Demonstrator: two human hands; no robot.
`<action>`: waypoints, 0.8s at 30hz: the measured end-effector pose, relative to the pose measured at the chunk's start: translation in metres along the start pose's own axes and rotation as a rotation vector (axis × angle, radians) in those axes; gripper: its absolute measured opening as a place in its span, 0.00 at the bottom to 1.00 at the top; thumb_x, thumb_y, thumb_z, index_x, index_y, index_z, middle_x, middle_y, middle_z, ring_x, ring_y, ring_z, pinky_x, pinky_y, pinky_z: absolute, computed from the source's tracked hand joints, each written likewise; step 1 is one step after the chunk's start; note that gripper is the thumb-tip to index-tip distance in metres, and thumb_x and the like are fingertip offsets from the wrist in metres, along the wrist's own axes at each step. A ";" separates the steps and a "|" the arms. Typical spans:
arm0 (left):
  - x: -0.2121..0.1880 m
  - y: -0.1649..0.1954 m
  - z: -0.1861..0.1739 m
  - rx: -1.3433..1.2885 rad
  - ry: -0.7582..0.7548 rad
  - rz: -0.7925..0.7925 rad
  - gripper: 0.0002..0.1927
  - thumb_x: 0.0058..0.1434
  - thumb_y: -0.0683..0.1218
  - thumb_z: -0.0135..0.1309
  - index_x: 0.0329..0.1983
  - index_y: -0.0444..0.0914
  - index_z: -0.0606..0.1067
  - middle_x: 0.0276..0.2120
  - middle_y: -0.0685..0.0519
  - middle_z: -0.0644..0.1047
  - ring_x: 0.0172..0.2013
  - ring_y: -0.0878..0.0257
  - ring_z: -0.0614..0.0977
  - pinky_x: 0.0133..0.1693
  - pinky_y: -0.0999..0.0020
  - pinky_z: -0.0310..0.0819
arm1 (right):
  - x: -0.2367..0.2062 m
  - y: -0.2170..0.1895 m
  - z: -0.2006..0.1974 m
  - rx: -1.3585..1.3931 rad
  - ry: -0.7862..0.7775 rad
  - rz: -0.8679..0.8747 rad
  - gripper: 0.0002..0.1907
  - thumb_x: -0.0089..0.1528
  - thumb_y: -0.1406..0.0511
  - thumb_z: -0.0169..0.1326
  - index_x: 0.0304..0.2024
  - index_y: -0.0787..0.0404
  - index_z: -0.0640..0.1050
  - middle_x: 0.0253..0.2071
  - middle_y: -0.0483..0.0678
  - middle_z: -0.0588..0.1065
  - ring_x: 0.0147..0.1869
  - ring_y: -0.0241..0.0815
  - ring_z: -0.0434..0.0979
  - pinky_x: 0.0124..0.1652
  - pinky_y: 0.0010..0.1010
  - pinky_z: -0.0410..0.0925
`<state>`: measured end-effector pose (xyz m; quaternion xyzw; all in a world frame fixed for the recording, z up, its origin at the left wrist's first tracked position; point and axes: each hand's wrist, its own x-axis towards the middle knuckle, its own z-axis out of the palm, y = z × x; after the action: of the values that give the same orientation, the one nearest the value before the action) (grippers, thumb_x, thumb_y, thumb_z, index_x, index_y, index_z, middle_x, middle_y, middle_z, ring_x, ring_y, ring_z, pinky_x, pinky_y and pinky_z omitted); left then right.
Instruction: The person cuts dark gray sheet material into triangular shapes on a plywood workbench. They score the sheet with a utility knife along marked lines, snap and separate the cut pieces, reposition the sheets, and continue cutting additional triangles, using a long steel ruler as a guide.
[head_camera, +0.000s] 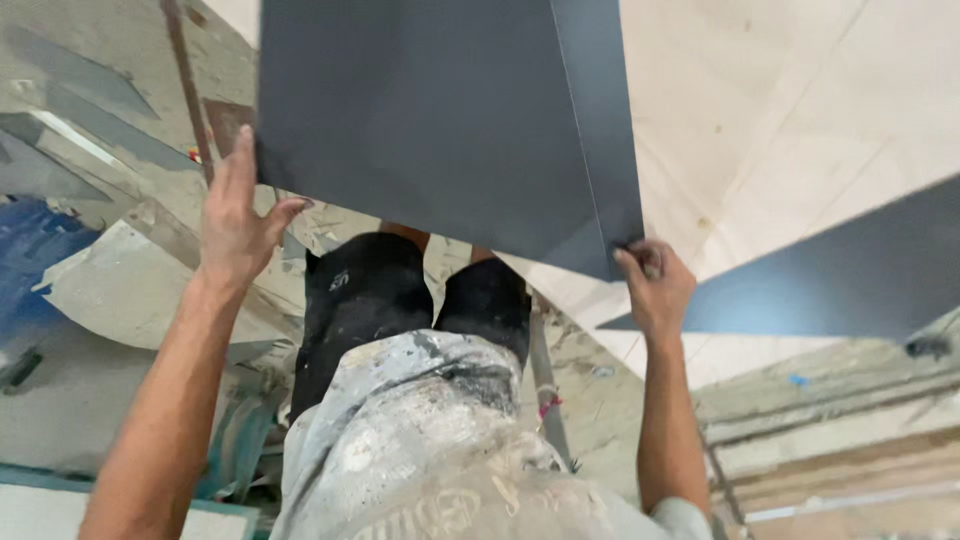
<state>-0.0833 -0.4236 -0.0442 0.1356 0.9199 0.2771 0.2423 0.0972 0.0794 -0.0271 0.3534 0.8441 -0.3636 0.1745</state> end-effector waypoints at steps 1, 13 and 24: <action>0.000 -0.001 -0.003 0.033 -0.009 0.001 0.52 0.60 0.43 0.71 0.80 0.29 0.54 0.61 0.32 0.72 0.57 0.37 0.77 0.57 0.51 0.75 | 0.007 -0.003 -0.003 -0.049 -0.048 -0.019 0.14 0.61 0.62 0.69 0.40 0.65 0.81 0.31 0.52 0.77 0.33 0.40 0.74 0.37 0.30 0.69; -0.001 0.000 0.005 0.023 -0.042 -0.122 0.52 0.61 0.49 0.71 0.80 0.28 0.55 0.53 0.33 0.76 0.44 0.38 0.77 0.48 0.49 0.74 | 0.018 -0.013 -0.029 -0.300 -0.175 -0.256 0.24 0.51 0.57 0.76 0.37 0.62 0.77 0.28 0.47 0.74 0.28 0.40 0.75 0.29 0.32 0.68; -0.002 -0.005 0.012 0.051 0.065 0.202 0.48 0.68 0.44 0.70 0.79 0.28 0.52 0.67 0.31 0.70 0.60 0.39 0.80 0.58 0.57 0.80 | 0.015 0.000 -0.027 -0.270 -0.124 -0.241 0.24 0.51 0.58 0.75 0.37 0.63 0.76 0.28 0.49 0.75 0.29 0.44 0.76 0.30 0.33 0.68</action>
<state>-0.0756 -0.4229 -0.0553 0.2246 0.9156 0.2810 0.1795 0.0858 0.1063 -0.0177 0.1999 0.9090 -0.2865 0.2274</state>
